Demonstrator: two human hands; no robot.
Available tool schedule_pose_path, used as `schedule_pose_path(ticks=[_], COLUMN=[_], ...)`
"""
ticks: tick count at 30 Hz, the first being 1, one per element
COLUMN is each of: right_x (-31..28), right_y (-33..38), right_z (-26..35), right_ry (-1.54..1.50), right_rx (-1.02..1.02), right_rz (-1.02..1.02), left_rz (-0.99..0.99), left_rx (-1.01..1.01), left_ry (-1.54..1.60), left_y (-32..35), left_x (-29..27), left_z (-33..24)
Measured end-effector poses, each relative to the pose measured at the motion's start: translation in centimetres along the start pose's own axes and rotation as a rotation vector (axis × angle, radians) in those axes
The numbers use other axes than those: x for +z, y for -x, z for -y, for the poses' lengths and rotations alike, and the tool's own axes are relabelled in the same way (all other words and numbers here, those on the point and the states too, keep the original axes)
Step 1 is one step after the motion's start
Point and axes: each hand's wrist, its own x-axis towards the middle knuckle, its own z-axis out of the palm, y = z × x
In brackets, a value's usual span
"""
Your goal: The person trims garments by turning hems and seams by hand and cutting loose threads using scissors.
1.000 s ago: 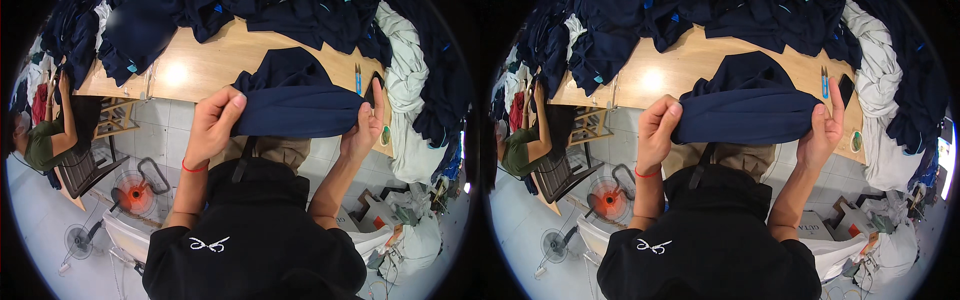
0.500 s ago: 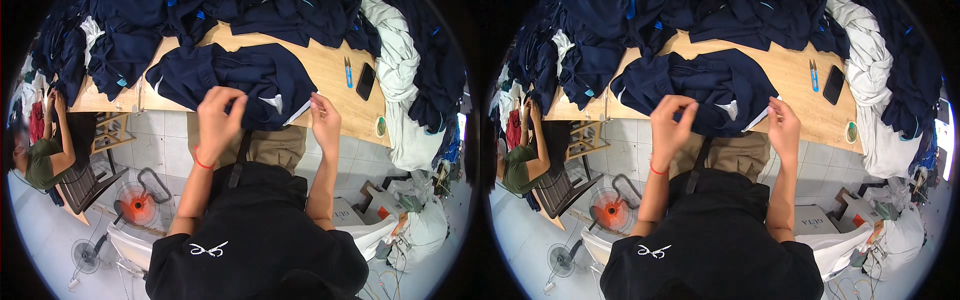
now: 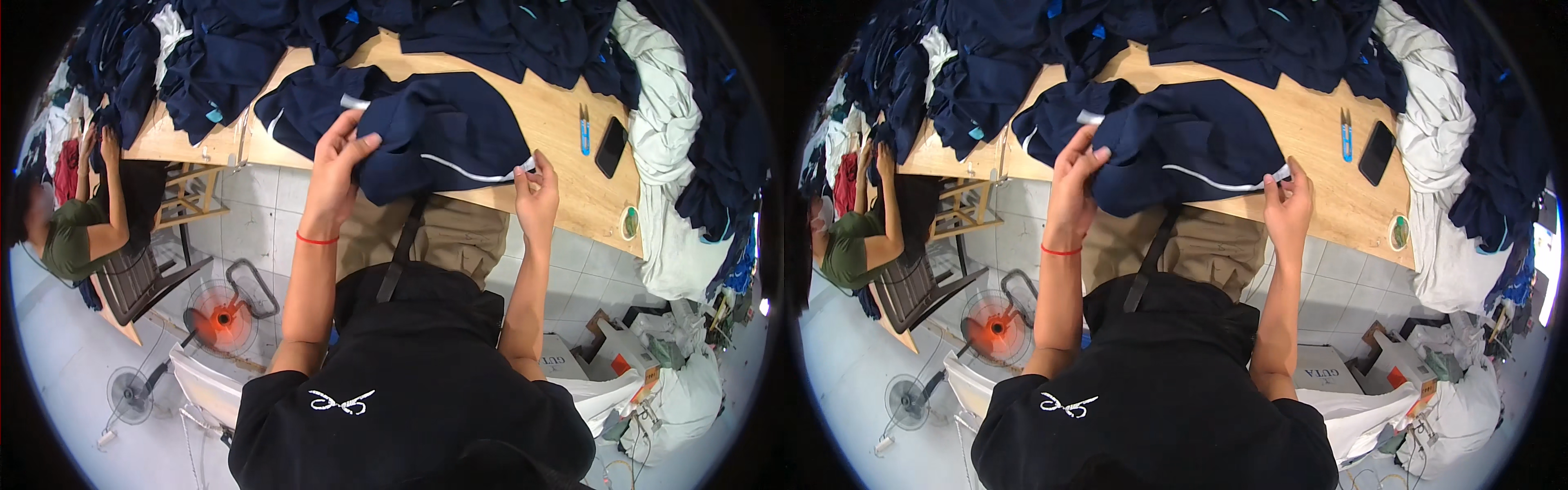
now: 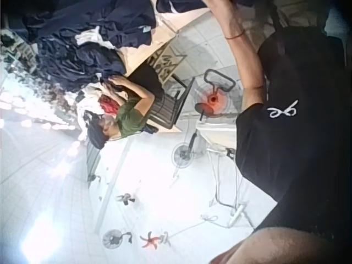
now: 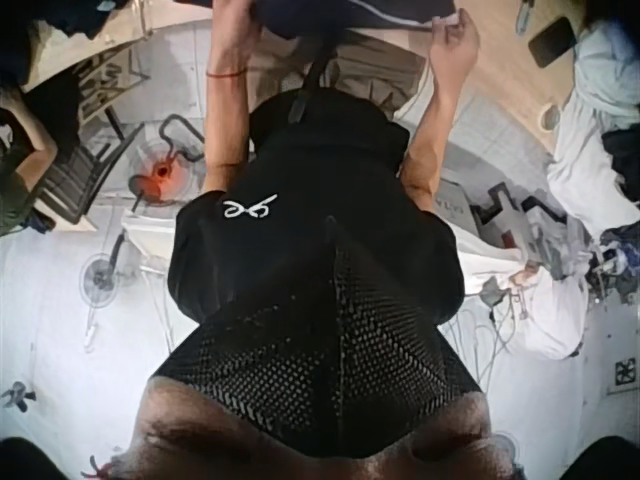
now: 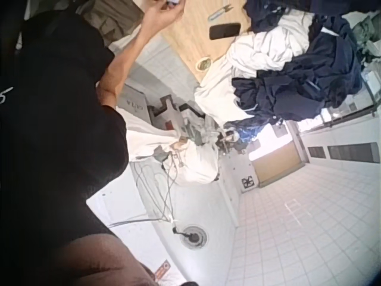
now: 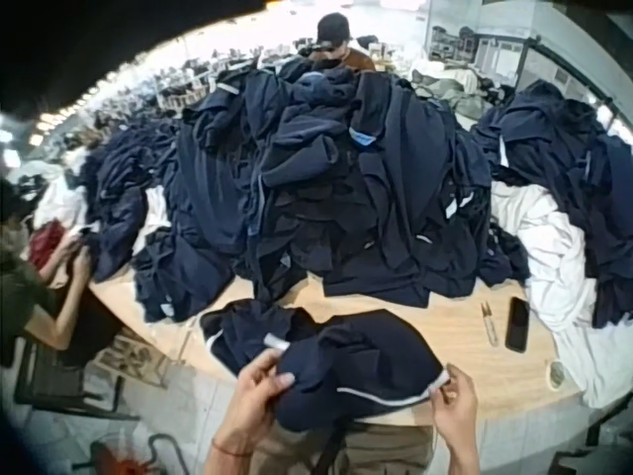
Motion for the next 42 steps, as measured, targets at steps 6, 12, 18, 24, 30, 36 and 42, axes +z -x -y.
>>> schedule_pose_path(ticks=[6, 12, 18, 24, 30, 36, 42], right_x=[1.3, -7.7, -13.0, -13.7, -14.7, -13.0, -13.5], right_y=[-1.9, -4.7, -4.4, -4.2, -3.9, -2.7, -1.2], right_z=[-0.7, -2.7, -2.3, -1.5, -1.1, 6.0, 4.2], right_ry=[0.276, -0.758, -1.182, -1.201, -1.209, -0.978, -0.884], right_rx=[0.017, 0.187, 0.365, 0.348, 0.269, 0.069, 0.123], right_rz=[0.085, -0.224, -0.172, -0.181, -0.129, -0.089, -0.032], left_rz=[0.147, -0.126, 0.054, 0.139, 0.16, 0.099, -0.05], left_rx=[0.161, 0.417, 0.502, 0.6, 0.681, 1.182, 0.865], left_ry=[-0.268, -0.137, -0.189, -0.367, -0.464, -0.522, -0.976], left_y=[1.4, 2.2, 2.5, 2.2, 2.1, -1.5, -6.6], left_x=[-0.8, -0.8, -0.6, -2.0, -2.5, 4.5, 5.9], left_z=[-1.5, -3.0, -6.2, -7.3, -7.8, -9.9, -5.5])
